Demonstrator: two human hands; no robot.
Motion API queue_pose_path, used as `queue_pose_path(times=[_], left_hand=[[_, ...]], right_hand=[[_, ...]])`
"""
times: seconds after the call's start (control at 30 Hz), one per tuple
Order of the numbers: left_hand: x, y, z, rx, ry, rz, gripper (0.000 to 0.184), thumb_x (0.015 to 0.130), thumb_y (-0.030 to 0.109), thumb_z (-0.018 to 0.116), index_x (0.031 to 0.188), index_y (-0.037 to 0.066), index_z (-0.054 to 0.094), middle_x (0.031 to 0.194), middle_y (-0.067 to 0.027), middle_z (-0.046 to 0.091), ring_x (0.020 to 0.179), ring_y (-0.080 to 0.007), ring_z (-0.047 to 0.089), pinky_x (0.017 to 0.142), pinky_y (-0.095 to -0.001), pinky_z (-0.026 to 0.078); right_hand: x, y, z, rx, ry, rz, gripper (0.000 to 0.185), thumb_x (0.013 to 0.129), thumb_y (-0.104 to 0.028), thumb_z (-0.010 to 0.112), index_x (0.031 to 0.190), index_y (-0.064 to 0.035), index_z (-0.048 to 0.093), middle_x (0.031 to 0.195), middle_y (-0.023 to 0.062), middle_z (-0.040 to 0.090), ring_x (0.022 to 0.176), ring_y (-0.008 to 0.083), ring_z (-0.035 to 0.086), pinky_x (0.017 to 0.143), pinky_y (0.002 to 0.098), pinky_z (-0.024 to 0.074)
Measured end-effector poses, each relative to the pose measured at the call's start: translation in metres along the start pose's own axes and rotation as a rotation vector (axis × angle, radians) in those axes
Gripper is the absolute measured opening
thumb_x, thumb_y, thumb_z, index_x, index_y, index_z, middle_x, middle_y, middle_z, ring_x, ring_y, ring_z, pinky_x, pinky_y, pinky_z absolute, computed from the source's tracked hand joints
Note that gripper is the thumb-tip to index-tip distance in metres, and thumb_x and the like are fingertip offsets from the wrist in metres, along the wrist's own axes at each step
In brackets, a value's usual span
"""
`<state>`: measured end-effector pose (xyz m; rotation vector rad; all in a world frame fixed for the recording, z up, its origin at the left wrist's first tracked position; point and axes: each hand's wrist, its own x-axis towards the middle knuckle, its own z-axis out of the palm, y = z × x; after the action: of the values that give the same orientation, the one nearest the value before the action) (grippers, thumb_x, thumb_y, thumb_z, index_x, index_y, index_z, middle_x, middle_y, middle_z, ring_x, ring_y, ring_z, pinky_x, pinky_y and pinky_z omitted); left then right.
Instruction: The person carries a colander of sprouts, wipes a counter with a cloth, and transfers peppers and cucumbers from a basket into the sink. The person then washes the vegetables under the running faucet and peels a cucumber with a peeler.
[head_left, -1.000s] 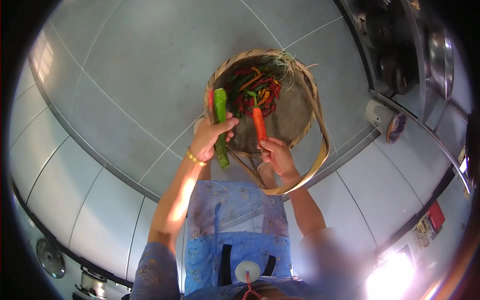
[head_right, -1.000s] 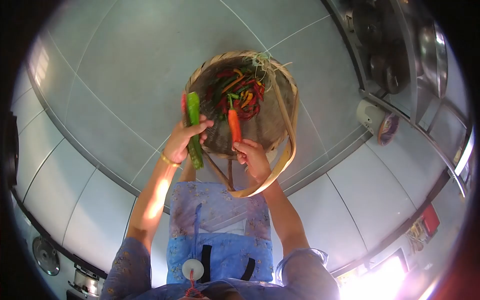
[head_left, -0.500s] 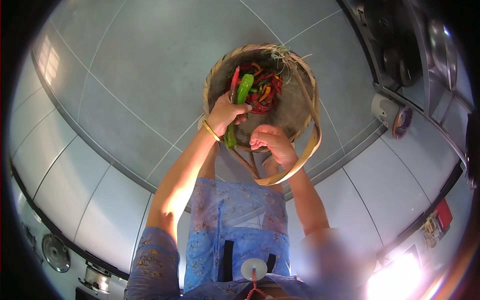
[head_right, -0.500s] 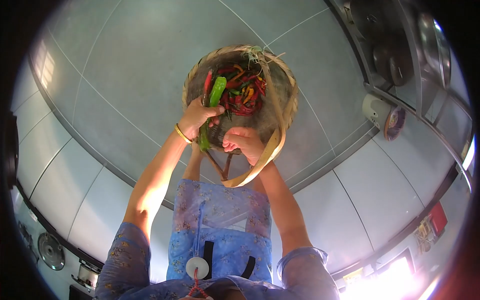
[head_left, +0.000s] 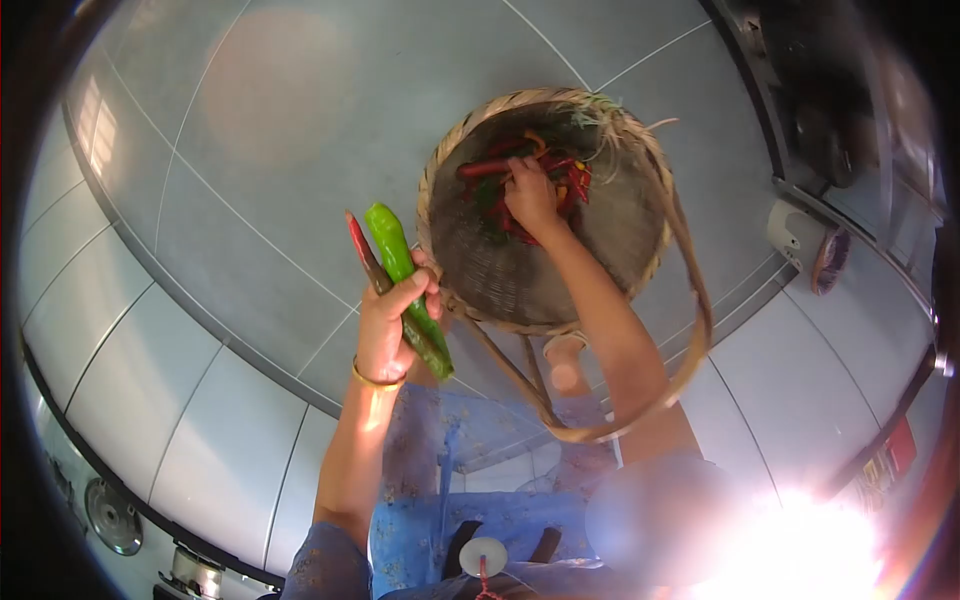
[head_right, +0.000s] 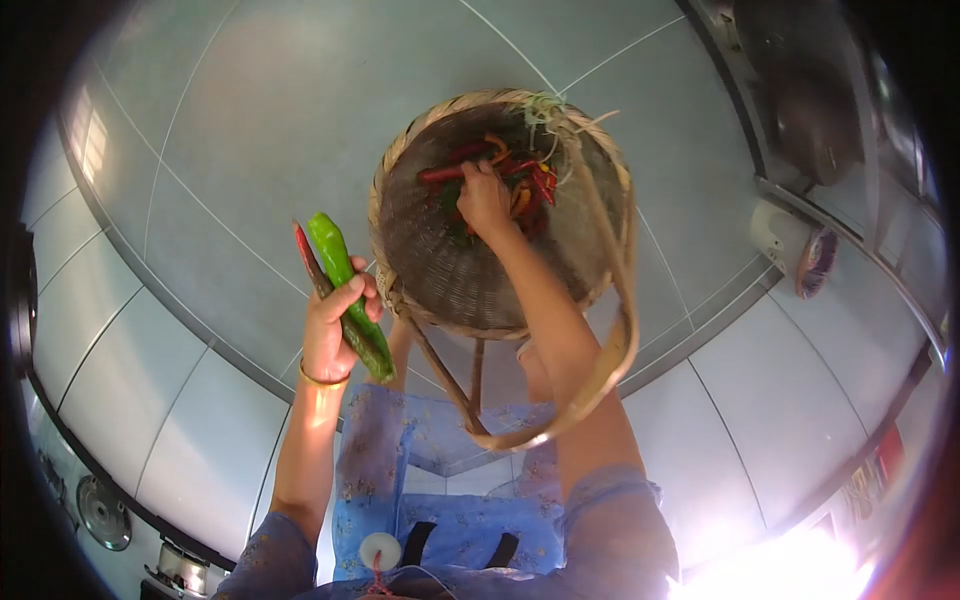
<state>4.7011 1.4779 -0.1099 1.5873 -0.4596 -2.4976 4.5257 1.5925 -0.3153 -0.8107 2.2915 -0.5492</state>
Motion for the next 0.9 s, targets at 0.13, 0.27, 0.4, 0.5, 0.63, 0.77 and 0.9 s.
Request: queue_pose_path(times=[0.13, 0.27, 0.4, 0.5, 0.63, 0.77, 0.9], left_hand=[[0.004, 0.001, -0.012, 0.032, 0.005, -0.058, 0.029, 0.080, 0.011, 0.065, 0.105, 0.004, 0.050, 0.076, -0.0047, 0.055, 0.063, -0.0158, 0.052, 0.057, -0.0284, 0.042], [0.009, 0.006, -0.014, 0.040, -0.025, -0.067, 0.030, 0.080, 0.011, 0.065, 0.105, 0.004, 0.050, 0.077, -0.0047, 0.055, 0.064, -0.0156, 0.052, 0.058, -0.0282, 0.042], [-0.020, 0.018, 0.005, 0.062, -0.054, -0.020, 0.029, 0.079, 0.012, 0.064, 0.104, 0.005, 0.050, 0.076, -0.0039, 0.052, 0.064, -0.0152, 0.051, 0.058, -0.0282, 0.042], [-0.068, 0.019, 0.031, 0.075, -0.049, 0.019, 0.027, 0.079, 0.013, 0.062, 0.102, 0.006, 0.049, 0.074, -0.0043, 0.050, 0.063, -0.0158, 0.049, 0.058, -0.0289, 0.042], [-0.144, 0.012, 0.073, 0.123, -0.126, -0.049, 0.027, 0.075, 0.011, 0.063, 0.097, 0.004, 0.049, 0.076, -0.0080, 0.053, 0.066, -0.0177, 0.052, 0.059, -0.0301, 0.044], [-0.204, -0.018, 0.120, 0.291, -0.245, -0.277, 0.033, 0.070, -0.005, 0.062, 0.101, 0.000, 0.053, 0.096, -0.0114, 0.058, 0.084, -0.0201, 0.059, 0.075, -0.0328, 0.049], [-0.215, -0.074, 0.163, 0.755, -0.276, 0.092, 0.049, 0.075, -0.001, 0.067, 0.119, 0.002, 0.046, 0.096, -0.0045, 0.057, 0.091, -0.0123, 0.054, 0.080, -0.0264, 0.044]], right_hand=[[0.039, 0.015, 0.036, -0.303, -0.076, -0.190, 0.030, 0.070, -0.004, 0.059, 0.099, -0.0085, 0.061, 0.099, 0.0187, 0.056, 0.096, 0.0355, 0.055, 0.078, 0.0446, 0.0464], [0.043, 0.023, 0.028, -0.383, -0.106, -0.243, 0.031, 0.068, -0.007, 0.061, 0.099, -0.0087, 0.061, 0.100, 0.0194, 0.056, 0.096, 0.0364, 0.055, 0.079, 0.0455, 0.0455], [-0.017, -0.002, -0.029, -0.213, -0.149, 0.044, 0.029, 0.068, -0.016, 0.067, 0.096, -0.0084, 0.061, 0.090, 0.0154, 0.059, 0.087, 0.0338, 0.058, 0.074, 0.0414, 0.0464], [-0.083, 0.030, -0.049, 0.486, -0.279, 0.383, 0.017, 0.073, -0.014, 0.070, 0.080, -0.0039, 0.059, 0.066, 0.0034, 0.057, 0.058, 0.0165, 0.055, 0.054, 0.0290, 0.0429], [-0.179, 0.005, -0.146, 1.034, -0.282, 0.708, 0.019, 0.075, -0.013, 0.070, 0.087, -0.0050, 0.057, 0.074, 0.0020, 0.058, 0.064, 0.0101, 0.053, 0.055, 0.0244, 0.0431], [-0.260, -0.034, -0.230, 1.322, -0.273, 0.673, 0.029, 0.075, -0.013, 0.071, 0.097, -0.0020, 0.055, 0.081, 0.0058, 0.061, 0.071, 0.0125, 0.057, 0.061, 0.0267, 0.0475], [-0.314, -0.075, -0.285, 1.510, -0.225, 0.556, 0.028, 0.077, -0.015, 0.071, 0.096, -0.0007, 0.056, 0.081, 0.0057, 0.061, 0.074, 0.0128, 0.057, 0.064, 0.0268, 0.0473]])
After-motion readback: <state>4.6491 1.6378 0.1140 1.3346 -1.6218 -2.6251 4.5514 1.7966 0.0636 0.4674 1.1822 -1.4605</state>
